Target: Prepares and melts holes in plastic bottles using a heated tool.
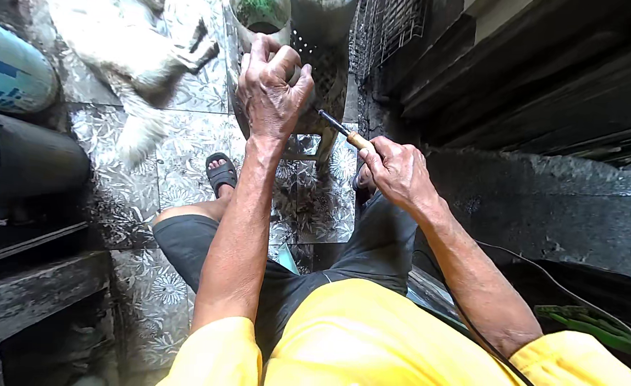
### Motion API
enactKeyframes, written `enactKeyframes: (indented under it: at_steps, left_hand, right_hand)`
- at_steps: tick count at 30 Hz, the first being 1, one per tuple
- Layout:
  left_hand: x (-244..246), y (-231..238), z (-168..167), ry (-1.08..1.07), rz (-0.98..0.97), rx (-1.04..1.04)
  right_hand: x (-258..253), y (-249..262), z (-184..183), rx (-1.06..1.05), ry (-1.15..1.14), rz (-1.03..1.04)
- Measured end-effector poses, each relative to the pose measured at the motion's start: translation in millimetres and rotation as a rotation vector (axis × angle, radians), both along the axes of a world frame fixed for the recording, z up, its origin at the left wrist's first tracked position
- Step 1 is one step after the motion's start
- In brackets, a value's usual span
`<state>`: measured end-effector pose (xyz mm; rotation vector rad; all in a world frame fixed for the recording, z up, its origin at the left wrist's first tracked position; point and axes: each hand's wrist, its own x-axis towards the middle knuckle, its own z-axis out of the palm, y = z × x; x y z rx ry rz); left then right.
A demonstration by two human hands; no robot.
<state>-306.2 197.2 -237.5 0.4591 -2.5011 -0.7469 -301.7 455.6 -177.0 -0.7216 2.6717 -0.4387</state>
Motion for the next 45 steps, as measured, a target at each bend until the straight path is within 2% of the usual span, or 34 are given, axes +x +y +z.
enactKeyframes:
  at_steps: [9,13,20,27,34,40,45]
  left_hand:
    - [2,-3,3,-0.02,-0.035,0.006]
    - [5,-13,-1,0.029,-0.056,0.029]
    - [15,-32,-16,0.136,-0.165,0.089]
    - [24,-26,-14,0.033,0.037,0.191]
    - [20,-20,7,-0.173,0.083,0.166]
    - [12,-15,29,-0.239,-0.025,0.175]
    - [2,-9,27,-0.209,-0.075,-0.034]
  right_hand:
    - [3,0,1,-0.016,0.031,0.019]
    - [14,22,11,-0.131,0.061,0.011]
    - [-6,22,-8,-0.068,-0.017,-0.039]
    - [-9,24,-11,-0.097,-0.1,-0.067]
    - [-5,28,-23,-0.173,-0.101,-0.072]
    - [11,38,-18,-0.265,-0.065,-0.077]
    - [12,39,-26,-0.269,-0.059,-0.067]
